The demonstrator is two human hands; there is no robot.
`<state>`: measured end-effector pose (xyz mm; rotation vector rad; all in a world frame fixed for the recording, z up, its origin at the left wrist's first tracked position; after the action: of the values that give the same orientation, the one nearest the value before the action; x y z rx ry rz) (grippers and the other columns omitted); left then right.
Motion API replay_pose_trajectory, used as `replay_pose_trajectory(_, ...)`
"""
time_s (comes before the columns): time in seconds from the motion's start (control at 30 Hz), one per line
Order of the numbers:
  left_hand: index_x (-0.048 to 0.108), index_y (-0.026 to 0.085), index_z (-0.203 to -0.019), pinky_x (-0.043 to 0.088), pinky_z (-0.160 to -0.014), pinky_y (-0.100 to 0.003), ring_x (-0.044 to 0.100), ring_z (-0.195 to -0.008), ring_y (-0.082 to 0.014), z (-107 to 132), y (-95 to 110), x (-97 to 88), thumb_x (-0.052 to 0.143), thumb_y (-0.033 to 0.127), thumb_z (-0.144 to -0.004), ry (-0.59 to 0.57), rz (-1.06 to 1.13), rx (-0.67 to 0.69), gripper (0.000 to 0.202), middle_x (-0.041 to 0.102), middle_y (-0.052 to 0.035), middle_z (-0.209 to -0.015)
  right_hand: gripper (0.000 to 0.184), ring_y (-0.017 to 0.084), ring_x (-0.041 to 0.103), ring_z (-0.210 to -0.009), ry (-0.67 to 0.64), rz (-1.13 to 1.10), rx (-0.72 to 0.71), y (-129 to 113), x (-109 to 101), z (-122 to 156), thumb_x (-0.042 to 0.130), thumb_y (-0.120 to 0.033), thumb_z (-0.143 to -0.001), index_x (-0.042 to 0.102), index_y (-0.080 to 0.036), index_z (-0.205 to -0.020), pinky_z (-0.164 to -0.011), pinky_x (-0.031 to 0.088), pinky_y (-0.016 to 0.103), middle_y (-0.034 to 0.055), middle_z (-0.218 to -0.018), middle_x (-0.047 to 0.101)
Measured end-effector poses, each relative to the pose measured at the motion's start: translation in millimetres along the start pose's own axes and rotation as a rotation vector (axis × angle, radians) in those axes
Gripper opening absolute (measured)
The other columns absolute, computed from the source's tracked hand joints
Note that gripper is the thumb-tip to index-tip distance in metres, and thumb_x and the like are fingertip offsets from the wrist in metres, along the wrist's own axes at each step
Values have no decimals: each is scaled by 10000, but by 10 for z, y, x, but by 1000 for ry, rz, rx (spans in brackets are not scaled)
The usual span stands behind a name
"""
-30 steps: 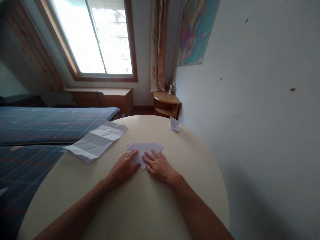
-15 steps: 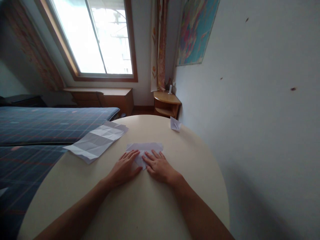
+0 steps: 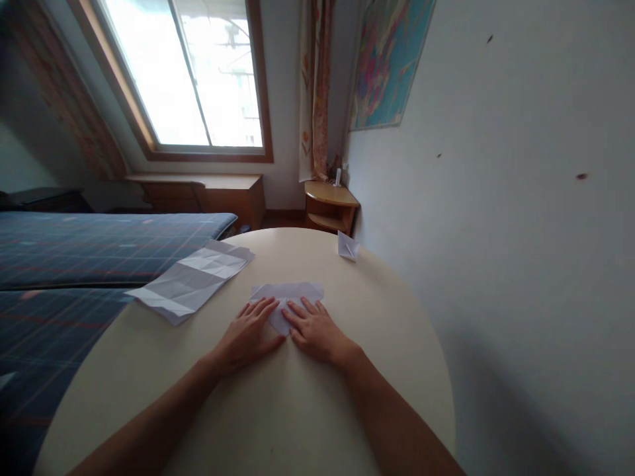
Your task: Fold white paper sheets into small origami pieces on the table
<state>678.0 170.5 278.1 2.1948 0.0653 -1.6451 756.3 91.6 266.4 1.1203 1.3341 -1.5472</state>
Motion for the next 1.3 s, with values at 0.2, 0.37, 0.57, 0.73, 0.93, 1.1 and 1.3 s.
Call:
replay_pose_trajectory(0.2,447,253,-1409,258,-1177,-503,380,-1404,-283,4,0,4,511,523,-893,4,23,0,586,457,-81,-1499,566,307,159,-1479,20,-2,-10,-4,-10,4,361,-392,-982,273,-301,-1533,-1173,143,572,14,-1606,234)
replay_pose_trajectory(0.37,461,241,-1391,256,-1172,-530,375,-1405,-296,0,-13,27,553,417,-876,9,17,-33,553,458,-83,-1498,568,310,191,-1470,54,0,15,-8,-25,-3,403,-399,-961,323,-306,-1515,-1168,157,581,13,-1593,283)
replay_pose_trajectory(0.57,464,251,-1382,252,-1178,-522,377,-1405,-290,2,-6,20,558,408,-870,5,14,-35,544,456,-75,-1500,616,309,220,-1461,91,-14,29,-21,-59,-2,483,-433,-909,368,-288,-1497,-1175,176,551,10,-1579,316)
replay_pose_trajectory(0.73,465,235,-1384,254,-1177,-524,373,-1406,-292,3,-3,23,554,400,-867,-2,1,-42,550,451,-73,-1505,635,303,230,-1459,94,-30,32,-9,-82,3,513,-439,-889,381,-288,-1491,-1177,178,540,6,-1572,329)
replay_pose_trajectory(0.93,466,241,-1380,253,-1177,-520,375,-1406,-286,1,-14,34,565,393,-866,4,4,-41,546,451,-73,-1504,644,308,250,-1452,103,-51,28,17,-85,2,542,-479,-879,392,-312,-1483,-1168,191,550,14,-1559,356)
replay_pose_trajectory(1.1,470,234,-1381,252,-1177,-519,375,-1405,-285,3,-8,32,560,396,-870,2,-6,-39,544,451,-73,-1504,664,312,243,-1454,101,-62,6,5,-96,9,539,-495,-884,368,-303,-1496,-1170,188,545,15,-1565,340)
replay_pose_trajectory(1.3,467,236,-1388,261,-1172,-522,380,-1403,-286,1,-3,33,554,402,-873,-4,-23,-44,548,446,-71,-1509,630,302,257,-1451,121,-66,27,20,-90,-2,558,-437,-873,408,-316,-1473,-1166,193,546,6,-1556,360)
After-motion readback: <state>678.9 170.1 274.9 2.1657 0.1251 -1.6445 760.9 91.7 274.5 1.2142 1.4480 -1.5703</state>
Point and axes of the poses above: each hand's wrist, its own z-axis away from the middle knuckle, its own x-axis out of the palm, y = z × x, the point moved 10 cm from there along -z, towards the middle knuckle
